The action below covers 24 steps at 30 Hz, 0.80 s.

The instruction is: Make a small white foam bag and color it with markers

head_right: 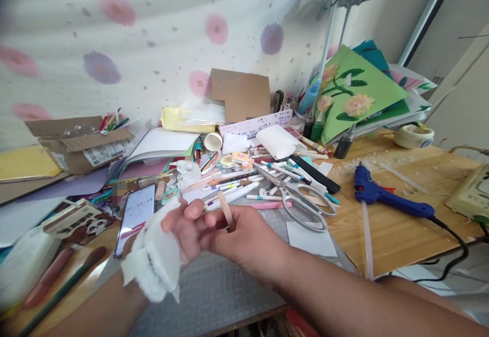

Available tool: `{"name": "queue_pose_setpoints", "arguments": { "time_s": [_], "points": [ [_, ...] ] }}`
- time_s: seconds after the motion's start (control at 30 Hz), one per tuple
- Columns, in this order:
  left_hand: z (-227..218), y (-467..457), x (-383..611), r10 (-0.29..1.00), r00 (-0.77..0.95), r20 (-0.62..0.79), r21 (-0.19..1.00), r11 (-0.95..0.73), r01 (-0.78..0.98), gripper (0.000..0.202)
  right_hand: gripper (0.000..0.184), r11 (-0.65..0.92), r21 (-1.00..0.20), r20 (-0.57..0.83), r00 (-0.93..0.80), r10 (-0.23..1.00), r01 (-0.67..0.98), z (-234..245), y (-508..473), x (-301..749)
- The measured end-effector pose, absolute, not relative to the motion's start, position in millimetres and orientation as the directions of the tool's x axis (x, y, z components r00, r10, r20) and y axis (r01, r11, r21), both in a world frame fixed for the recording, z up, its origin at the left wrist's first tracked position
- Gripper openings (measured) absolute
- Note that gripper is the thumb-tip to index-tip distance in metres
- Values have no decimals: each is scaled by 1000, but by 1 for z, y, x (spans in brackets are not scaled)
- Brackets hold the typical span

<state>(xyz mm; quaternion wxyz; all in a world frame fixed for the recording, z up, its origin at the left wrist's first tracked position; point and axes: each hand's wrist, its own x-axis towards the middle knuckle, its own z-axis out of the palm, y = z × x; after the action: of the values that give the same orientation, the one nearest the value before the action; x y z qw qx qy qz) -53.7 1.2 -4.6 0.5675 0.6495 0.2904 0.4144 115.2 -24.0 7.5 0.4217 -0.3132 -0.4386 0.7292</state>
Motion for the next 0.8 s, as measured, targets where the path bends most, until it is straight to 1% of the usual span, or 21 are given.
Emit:
{"name": "queue_pose_setpoints", "arguments": {
  "time_s": [0.03,0.07,0.1,0.13,0.2,0.27,0.3,0.33,0.37,0.4,0.43,0.47,0.5,0.53,0.6,0.7,0.73,0.8],
  "points": [
    [-5,1,-53,844,504,181,980,-110,-167,48,16,-261,-908,-118,-397,910,-328,6,-24,112],
    [-5,1,-52,833,536,139,963,13,-270,42,15,-267,-908,-151,-344,927,-322,4,-24,110],
    [-4,0,-51,807,581,108,925,133,-357,35,16,-272,-905,-177,-293,940,-326,3,-24,110],
    [-3,0,-51,783,614,100,895,198,-399,30,17,-269,-903,-193,-243,951,-336,2,-23,110],
    [1,0,-50,766,633,113,853,252,-457,25,18,-247,-901,-207,-147,967,-356,4,-21,117],
    [3,1,-50,777,616,128,827,259,-499,26,18,-195,-912,-188,-55,981,-361,10,-19,130],
    [4,1,-50,785,607,125,833,249,-495,28,19,-165,-917,-169,-19,985,-364,14,-18,138],
    [5,2,-50,796,594,113,863,218,-456,27,20,-120,-920,-139,24,990,-372,18,-18,147],
    [5,2,-49,813,575,98,914,154,-374,25,20,-76,-924,-108,64,992,-374,22,-17,157],
    [5,3,-48,840,536,85,968,58,-244,22,21,-33,-930,-76,104,992,-367,26,-17,166],
    [5,3,-46,870,486,83,996,-53,-75,19,21,-3,-935,-55,137,989,-354,28,-17,174],
    [5,2,-44,897,431,96,983,-154,101,16,21,15,-942,-42,162,986,-336,30,-18,182],
    [5,1,-42,913,389,122,939,-233,252,14,21,19,-949,-39,177,983,-314,30,-19,188],
    [5,0,-40,919,366,147,888,-286,360,13,22,11,-957,-45,185,982,-290,30,-20,194],
    [6,-3,-36,912,369,181,818,-348,459,14,24,-14,-972,-61,199,978,-233,27,-22,203],
    [7,-6,-34,892,400,210,772,-402,492,14,28,-40,-995,-59,203,977,-95,20,-23,216],
    [7,-7,-34,893,396,213,770,-403,494,13,28,-44,-999,-47,192,980,-23,18,-23,221],
    [6,-6,-34,905,375,202,792,-377,481,11,26,-46,-984,-21,143,990,173,14,-21,233]
  ]
}}
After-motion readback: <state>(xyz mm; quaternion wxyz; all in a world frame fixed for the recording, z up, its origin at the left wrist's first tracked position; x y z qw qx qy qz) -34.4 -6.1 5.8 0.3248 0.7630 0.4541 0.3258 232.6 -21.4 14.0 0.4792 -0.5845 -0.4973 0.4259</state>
